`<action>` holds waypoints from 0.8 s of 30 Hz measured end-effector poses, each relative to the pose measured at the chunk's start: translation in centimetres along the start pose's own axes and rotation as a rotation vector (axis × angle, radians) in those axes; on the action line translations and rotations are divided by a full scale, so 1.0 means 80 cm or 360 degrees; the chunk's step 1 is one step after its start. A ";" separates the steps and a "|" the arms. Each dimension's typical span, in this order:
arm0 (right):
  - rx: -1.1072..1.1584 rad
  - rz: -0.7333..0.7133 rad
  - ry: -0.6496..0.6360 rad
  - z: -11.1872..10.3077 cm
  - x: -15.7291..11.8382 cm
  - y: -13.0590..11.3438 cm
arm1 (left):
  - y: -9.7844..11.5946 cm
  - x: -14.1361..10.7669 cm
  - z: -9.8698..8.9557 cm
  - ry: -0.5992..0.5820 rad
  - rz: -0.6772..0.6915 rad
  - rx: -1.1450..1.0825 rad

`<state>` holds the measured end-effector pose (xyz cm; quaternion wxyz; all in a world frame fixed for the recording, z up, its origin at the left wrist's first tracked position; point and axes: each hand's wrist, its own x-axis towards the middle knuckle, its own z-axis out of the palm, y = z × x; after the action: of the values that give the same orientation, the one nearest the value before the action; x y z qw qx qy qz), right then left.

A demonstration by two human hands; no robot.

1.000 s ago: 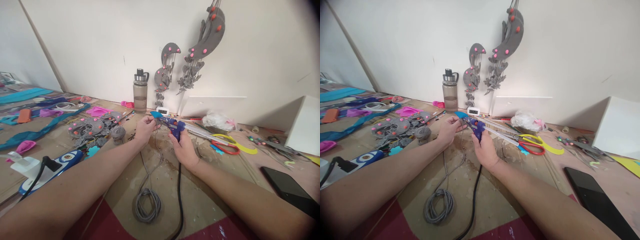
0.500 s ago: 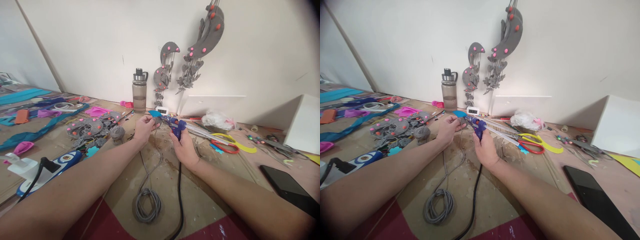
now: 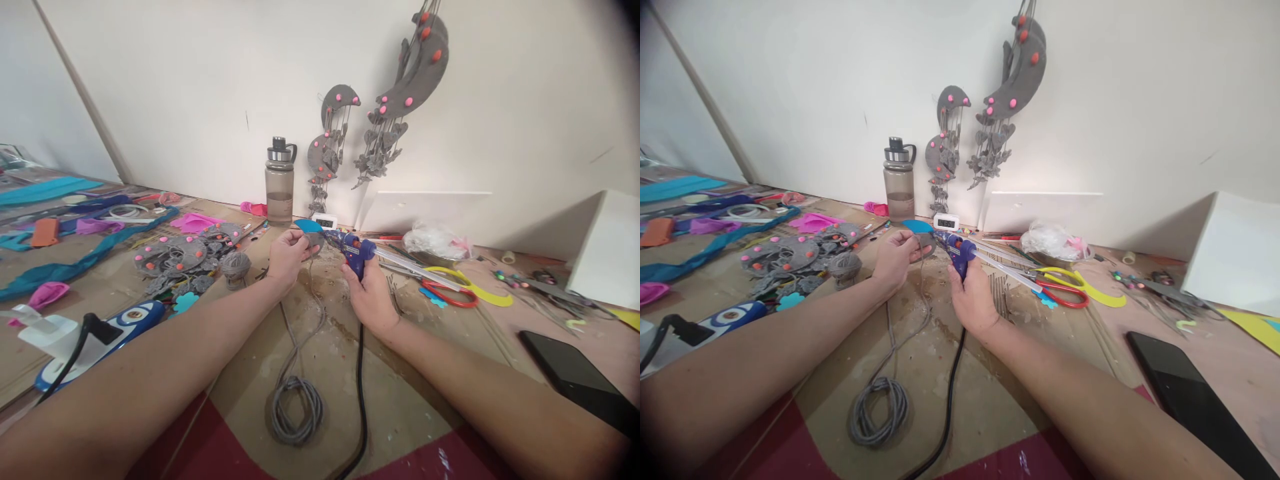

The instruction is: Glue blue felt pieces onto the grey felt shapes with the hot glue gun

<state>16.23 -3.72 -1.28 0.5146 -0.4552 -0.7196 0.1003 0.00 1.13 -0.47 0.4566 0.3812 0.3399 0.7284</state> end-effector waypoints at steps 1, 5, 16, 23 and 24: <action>-0.0001 0.0000 0.0001 0.000 0.000 0.000 | 0.001 0.000 0.000 0.0000 0.0001 -0.0006; 0.0026 -0.0031 0.0000 0.000 0.000 0.000 | 0.003 -0.001 0.001 -0.0014 0.0004 -0.0016; 0.0046 0.0011 0.0038 -0.003 0.000 -0.004 | 0.004 -0.001 -0.001 -0.0032 0.0004 -0.0097; 0.0176 0.0160 0.0066 0.001 0.005 0.011 | 0.009 -0.004 0.000 -0.0042 -0.0001 -0.0136; 0.0216 0.0223 0.0049 0.002 0.008 0.015 | 0.009 -0.005 0.000 -0.0044 -0.0003 -0.0133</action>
<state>16.71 -2.51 -1.64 0.5470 -0.4700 -0.6696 0.1777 -0.17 0.53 0.07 0.4775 0.3716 0.3032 0.7362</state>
